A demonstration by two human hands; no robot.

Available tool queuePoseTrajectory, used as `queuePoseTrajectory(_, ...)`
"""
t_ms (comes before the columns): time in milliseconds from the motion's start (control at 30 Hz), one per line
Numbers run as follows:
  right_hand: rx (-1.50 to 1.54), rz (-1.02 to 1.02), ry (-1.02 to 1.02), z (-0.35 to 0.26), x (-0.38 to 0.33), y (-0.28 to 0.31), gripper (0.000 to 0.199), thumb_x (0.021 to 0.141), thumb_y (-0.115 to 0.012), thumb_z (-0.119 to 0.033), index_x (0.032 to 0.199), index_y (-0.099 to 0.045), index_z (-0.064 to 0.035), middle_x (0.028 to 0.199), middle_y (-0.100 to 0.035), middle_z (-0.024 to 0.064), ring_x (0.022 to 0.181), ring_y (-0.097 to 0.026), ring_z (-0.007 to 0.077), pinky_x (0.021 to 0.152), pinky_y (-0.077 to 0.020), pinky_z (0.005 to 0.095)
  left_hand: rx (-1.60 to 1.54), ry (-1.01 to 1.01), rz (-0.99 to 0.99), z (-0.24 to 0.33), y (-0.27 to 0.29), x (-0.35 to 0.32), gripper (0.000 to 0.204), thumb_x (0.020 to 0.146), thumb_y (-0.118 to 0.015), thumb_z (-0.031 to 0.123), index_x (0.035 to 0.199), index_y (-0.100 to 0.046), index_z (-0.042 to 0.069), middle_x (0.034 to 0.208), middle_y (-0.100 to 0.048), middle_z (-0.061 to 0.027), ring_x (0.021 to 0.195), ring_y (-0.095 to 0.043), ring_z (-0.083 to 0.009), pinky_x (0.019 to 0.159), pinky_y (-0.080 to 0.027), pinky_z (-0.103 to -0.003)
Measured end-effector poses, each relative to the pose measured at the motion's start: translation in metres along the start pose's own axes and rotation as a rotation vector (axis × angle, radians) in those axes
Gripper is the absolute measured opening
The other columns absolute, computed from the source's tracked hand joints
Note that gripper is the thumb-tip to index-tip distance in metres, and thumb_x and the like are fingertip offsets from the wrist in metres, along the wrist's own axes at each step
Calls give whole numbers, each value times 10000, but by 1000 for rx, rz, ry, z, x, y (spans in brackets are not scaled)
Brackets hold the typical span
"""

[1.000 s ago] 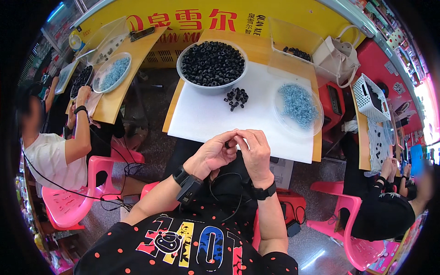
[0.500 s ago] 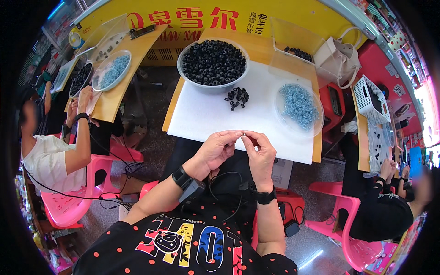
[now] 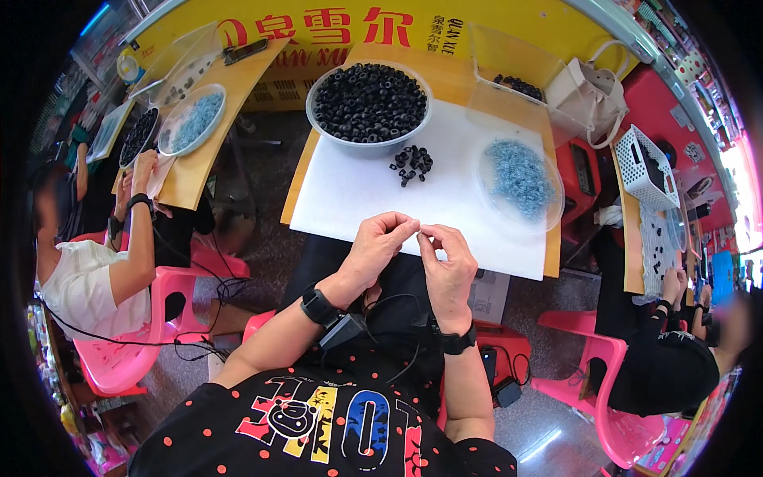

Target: The recorder uses their hands to assemble small black and blue plastic/rubber components at a workbench.

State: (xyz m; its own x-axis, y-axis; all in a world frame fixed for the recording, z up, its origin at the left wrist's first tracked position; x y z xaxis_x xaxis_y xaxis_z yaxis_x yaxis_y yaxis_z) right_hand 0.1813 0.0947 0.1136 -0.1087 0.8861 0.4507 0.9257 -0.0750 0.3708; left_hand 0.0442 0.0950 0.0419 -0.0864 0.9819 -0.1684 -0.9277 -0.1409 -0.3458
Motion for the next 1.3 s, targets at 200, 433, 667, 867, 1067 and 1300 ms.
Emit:
queuePoseTrajectory(200,3,3,-33,6,-4,-3,184,832,-747,38,1003,-718,-23,965,-704,80,736,-638,134,674,-516,262,-180,162,-22,-21,1,0,190,967,-693,235,954,-709,46,705,-563,67,584,-413,-16,511,-307,-183)
queuePoseTrajectory(433,243,3,-330,41,-14,-5,195,873,-754,-32,1057,-714,19,913,-718,47,759,-618,70,686,-500,227,-126,157,-4,-20,-1,4,186,964,-698,234,939,-713,50,695,-571,65,572,-418,-17,506,-313,-184)
queuePoseTrajectory(667,167,-19,-313,39,-13,-3,154,910,-731,-62,1040,-748,20,887,-738,47,774,-636,72,712,-511,226,-52,148,8,-21,-1,1,187,954,-712,243,939,-719,57,702,-586,69,575,-416,-10,505,-314,-179)
queuePoseTrajectory(867,241,1,-319,46,-15,-5,151,917,-722,-54,1050,-736,16,893,-735,40,773,-638,69,709,-510,216,-66,180,12,-22,-1,-1,185,946,-723,245,923,-717,62,711,-588,76,579,-411,-7,508,-308,-176)
queuePoseTrajectory(1067,685,39,-503,72,-26,-13,138,917,-703,-2,1051,-710,31,920,-716,53,805,-638,94,730,-512,223,-132,151,-22,-17,-4,-6,214,932,-733,202,1060,-751,31,743,-626,59,601,-421,-5,522,-312,-171)
queuePoseTrajectory(1300,877,16,-666,76,-34,-18,129,940,-690,-53,1034,-720,30,921,-720,60,745,-613,99,686,-490,211,-61,61,-25,0,-8,-8,196,916,-735,140,1070,-759,22,859,-718,-4,683,-507,-11,571,-374,-173)
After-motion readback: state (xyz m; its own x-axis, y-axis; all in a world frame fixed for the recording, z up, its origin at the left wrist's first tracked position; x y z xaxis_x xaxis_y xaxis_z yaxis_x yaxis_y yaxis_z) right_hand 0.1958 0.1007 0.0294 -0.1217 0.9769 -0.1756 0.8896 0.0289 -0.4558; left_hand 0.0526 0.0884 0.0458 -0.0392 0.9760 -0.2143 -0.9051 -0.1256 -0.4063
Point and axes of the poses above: each hand's wrist, its own x-axis towards the middle knuckle, its own y-axis out of the back of the hand, z = x × y, the point moved 9 cm from there along x, towards the middle knuckle
